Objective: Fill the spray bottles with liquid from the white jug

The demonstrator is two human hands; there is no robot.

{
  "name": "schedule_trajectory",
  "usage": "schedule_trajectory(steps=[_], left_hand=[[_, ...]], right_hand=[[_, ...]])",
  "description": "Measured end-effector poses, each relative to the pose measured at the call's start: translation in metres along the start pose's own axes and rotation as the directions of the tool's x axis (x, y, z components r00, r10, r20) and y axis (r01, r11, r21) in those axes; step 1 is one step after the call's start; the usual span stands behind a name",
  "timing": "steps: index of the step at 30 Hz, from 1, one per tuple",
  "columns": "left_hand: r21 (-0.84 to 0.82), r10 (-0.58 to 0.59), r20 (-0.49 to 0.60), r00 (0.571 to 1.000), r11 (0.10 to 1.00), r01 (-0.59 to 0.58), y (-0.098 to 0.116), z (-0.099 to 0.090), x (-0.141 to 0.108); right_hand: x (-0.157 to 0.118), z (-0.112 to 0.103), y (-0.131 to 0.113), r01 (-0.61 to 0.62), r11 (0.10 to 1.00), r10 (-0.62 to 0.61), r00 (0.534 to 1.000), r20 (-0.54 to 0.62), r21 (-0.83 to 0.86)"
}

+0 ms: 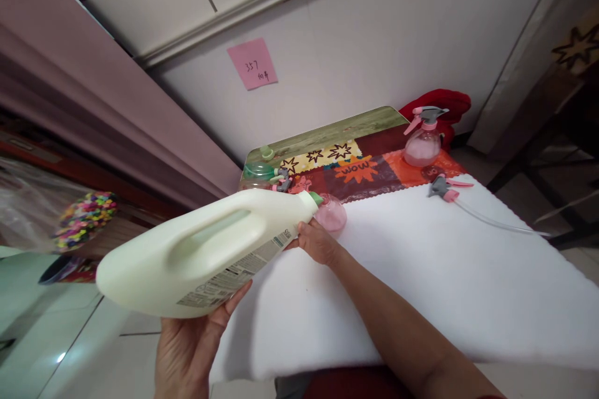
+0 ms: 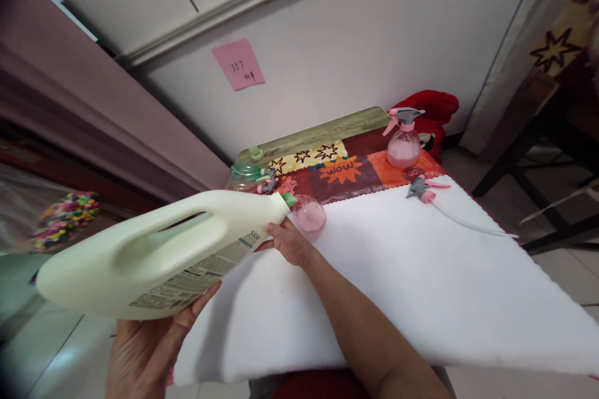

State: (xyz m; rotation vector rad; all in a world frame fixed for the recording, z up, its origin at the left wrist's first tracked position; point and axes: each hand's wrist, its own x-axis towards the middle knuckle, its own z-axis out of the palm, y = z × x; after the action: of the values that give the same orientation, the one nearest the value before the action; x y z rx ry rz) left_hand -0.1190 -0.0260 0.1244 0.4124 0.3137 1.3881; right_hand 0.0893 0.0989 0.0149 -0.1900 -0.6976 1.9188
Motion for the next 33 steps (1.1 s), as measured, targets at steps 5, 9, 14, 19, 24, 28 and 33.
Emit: schedule_trajectory(steps=[5,9,14,19,24,28,33], left_hand=[[-0.003,-0.007,0.044,0.999,1.000,0.008,-0.0006,0.0017,0.0013],[0.011,0.009,0.025,1.000,1.000,-0.009,-0.0020,0.0037,0.0013],[0.019,0.017,0.012,1.000,1.000,-0.018,-0.0017,0.0051,0.0014],[0.008,0.009,0.019,1.000,1.000,-0.009,-0.0018,0.0059,0.0004],[-0.016,-0.001,0.066,0.998,1.000,0.002,-0.0040,0.0078,0.0013],[-0.007,-0.009,0.065,0.998,1.000,0.010,-0.0039,0.0078,0.0023],[-0.005,-0.015,0.080,0.997,1.000,0.015,-0.0016,0.0052,0.0014]], right_hand=[[-0.0001,0.0010,-0.0010,-0.002,1.000,0.002,1.000,-0.003,0.005],[-0.0001,0.0013,-0.0012,0.000,1.000,0.000,1.000,-0.003,0.004],[0.0004,0.0005,0.0000,0.007,1.000,-0.007,1.000,0.008,0.007],[0.0002,0.0018,-0.0011,0.002,1.000,-0.002,1.000,0.005,0.005],[0.0006,0.0018,-0.0015,-0.001,1.000,0.001,1.000,0.014,-0.003],[0.0003,0.0021,-0.0016,-0.002,1.000,0.002,1.000,0.013,0.001],[-0.0007,0.0024,-0.0024,0.003,1.000,-0.003,1.000,0.022,-0.001]])
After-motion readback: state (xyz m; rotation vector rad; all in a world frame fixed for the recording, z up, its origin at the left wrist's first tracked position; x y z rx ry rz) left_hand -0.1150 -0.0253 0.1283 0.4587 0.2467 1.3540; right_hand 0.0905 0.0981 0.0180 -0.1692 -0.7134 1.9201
